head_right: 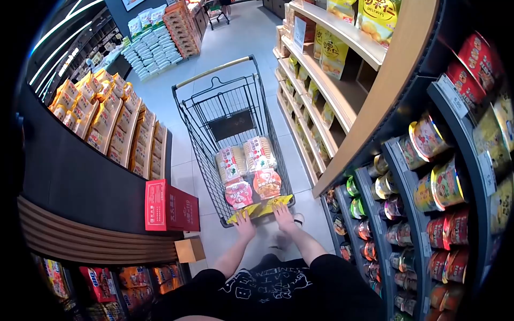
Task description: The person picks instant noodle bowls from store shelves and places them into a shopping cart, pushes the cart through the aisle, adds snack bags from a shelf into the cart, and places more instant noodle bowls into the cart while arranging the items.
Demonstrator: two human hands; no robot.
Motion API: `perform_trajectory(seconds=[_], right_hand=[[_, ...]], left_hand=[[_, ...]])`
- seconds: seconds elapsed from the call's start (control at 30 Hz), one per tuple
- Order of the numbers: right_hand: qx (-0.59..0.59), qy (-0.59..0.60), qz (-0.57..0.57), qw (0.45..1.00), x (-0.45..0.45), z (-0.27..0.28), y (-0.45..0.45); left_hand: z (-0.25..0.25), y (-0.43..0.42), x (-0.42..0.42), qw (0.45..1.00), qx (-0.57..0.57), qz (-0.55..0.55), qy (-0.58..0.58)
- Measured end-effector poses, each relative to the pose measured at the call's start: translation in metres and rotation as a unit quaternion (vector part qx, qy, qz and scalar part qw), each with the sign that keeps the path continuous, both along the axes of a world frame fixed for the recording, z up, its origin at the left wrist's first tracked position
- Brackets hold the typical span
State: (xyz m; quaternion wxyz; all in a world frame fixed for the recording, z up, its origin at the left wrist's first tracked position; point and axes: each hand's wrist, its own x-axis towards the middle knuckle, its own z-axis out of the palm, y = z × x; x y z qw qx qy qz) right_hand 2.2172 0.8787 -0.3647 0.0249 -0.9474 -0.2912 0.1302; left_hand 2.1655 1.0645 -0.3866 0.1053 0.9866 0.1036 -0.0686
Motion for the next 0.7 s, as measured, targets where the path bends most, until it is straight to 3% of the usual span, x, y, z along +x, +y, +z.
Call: perform_trajectory(seconds=[0.1, 0.17, 0.27, 0.33, 0.53, 0.63, 0.7], right_hand=[[-0.008, 0.058, -0.006, 0.998, -0.029, 0.01, -0.006], [-0.029, 0.059, -0.002, 0.998, -0.05, 0.015, -0.011], [-0.076, 0.078, 0.015, 0.994, -0.078, 0.018, -0.02], [-0.028, 0.03, 0.017, 0.999, -0.102, -0.01, -0.031], [-0.023, -0.006, 0.089, 0.996, -0.141, -0.01, -0.063], [0.004, 0.028, 0.075, 0.997, -0.18, -0.024, -0.071], [-0.002, -0.045, 0.079, 0.996, -0.202, -0.028, -0.078]], left_hand=[[0.01, -0.008, -0.027, 1.0, 0.03, 0.001, -0.01], [0.043, -0.019, -0.043, 0.996, -0.048, 0.028, 0.069], [0.02, -0.027, -0.074, 0.999, -0.008, 0.024, 0.033], [0.019, -0.035, -0.095, 0.999, 0.015, 0.037, 0.022], [0.032, -0.067, -0.154, 0.998, 0.002, 0.054, 0.018], [0.029, -0.075, -0.182, 0.998, 0.032, 0.056, 0.025], [0.035, -0.081, -0.197, 0.995, 0.06, 0.053, 0.053]])
